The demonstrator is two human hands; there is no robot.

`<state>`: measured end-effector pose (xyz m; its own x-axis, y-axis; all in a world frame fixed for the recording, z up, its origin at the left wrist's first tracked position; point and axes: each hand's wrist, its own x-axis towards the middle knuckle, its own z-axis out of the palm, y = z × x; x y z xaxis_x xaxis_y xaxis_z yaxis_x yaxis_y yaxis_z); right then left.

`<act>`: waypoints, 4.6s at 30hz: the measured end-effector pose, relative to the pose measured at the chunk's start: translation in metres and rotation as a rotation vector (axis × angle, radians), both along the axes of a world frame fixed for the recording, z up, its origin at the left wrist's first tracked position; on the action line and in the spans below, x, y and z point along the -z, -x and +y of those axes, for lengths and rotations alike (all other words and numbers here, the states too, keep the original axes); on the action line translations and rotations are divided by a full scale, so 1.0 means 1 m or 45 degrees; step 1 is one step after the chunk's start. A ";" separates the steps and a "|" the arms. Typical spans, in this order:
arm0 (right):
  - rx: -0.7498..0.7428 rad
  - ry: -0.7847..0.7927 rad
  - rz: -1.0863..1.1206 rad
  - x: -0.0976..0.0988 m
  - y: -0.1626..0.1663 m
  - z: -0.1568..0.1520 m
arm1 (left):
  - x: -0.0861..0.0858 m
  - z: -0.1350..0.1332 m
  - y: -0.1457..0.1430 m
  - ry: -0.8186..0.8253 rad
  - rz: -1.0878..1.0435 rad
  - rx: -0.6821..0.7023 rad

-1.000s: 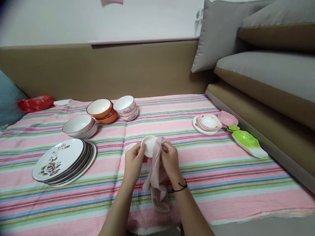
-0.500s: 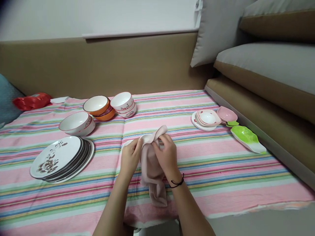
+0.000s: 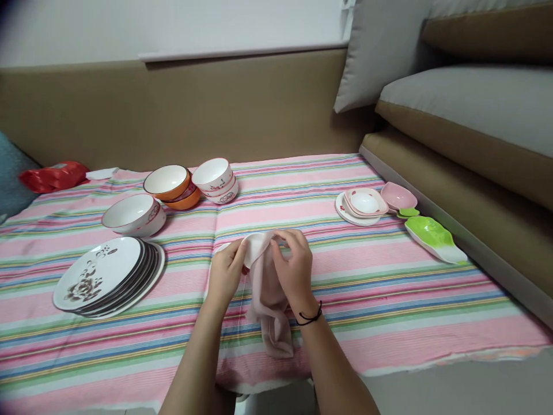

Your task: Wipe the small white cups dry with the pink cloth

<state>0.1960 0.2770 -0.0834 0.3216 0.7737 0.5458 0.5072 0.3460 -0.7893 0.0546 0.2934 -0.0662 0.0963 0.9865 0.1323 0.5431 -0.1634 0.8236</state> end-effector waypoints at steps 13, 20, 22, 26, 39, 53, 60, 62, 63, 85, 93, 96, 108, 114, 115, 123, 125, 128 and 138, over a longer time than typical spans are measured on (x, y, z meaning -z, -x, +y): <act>-0.053 -0.005 0.294 0.005 0.003 0.000 | -0.003 -0.003 -0.003 -0.013 0.062 0.177; -0.015 0.193 0.274 0.008 0.004 0.000 | -0.002 -0.004 -0.004 0.038 -0.037 0.133; -0.064 0.270 0.282 0.009 0.004 0.000 | -0.001 -0.004 -0.003 0.021 -0.069 0.073; -0.058 0.287 0.109 0.010 0.002 0.000 | 0.000 -0.004 -0.004 -0.013 -0.027 0.000; -0.040 0.037 -0.625 0.007 0.003 -0.010 | 0.003 0.003 -0.005 -0.364 -0.071 0.155; 0.169 0.186 0.059 0.003 -0.011 -0.008 | 0.005 0.002 -0.006 0.025 -0.350 0.036; 0.027 0.174 0.003 0.011 -0.005 0.002 | 0.006 -0.001 -0.013 -0.010 -0.215 0.015; 0.002 0.055 -0.116 0.007 -0.005 0.002 | 0.004 -0.002 -0.011 -0.026 -0.172 -0.015; -0.019 0.016 -0.147 0.005 -0.004 0.002 | 0.003 -0.002 -0.011 -0.042 -0.144 -0.033; -0.111 0.341 0.311 -0.010 0.010 -0.010 | 0.001 0.003 0.004 -0.056 -0.355 -0.077; -0.209 0.413 0.373 -0.003 0.005 -0.007 | 0.004 -0.002 -0.006 -0.065 -0.305 -0.030; -0.178 0.445 0.252 -0.005 0.007 -0.010 | 0.004 -0.001 -0.005 -0.122 -0.305 -0.110; -0.150 0.274 0.247 -0.003 0.007 -0.008 | 0.004 0.000 -0.006 -0.104 -0.280 0.049; -0.136 0.118 0.167 -0.006 0.005 -0.011 | 0.006 0.003 -0.003 -0.014 -0.349 -0.086; -0.145 0.113 0.164 -0.006 0.005 -0.012 | 0.006 0.003 -0.003 0.002 -0.365 -0.099; -0.028 0.280 0.436 -0.001 0.007 -0.007 | 0.005 0.003 -0.002 -0.018 -0.387 0.056; -0.038 0.347 0.393 0.003 0.006 -0.005 | 0.005 0.003 -0.002 -0.042 -0.342 0.107; -0.055 0.387 0.327 0.005 0.005 -0.004 | 0.006 0.003 -0.003 -0.055 -0.307 0.162; 0.116 -0.150 -0.391 0.005 0.008 -0.008 | 0.004 -0.006 -0.015 0.061 -0.545 0.034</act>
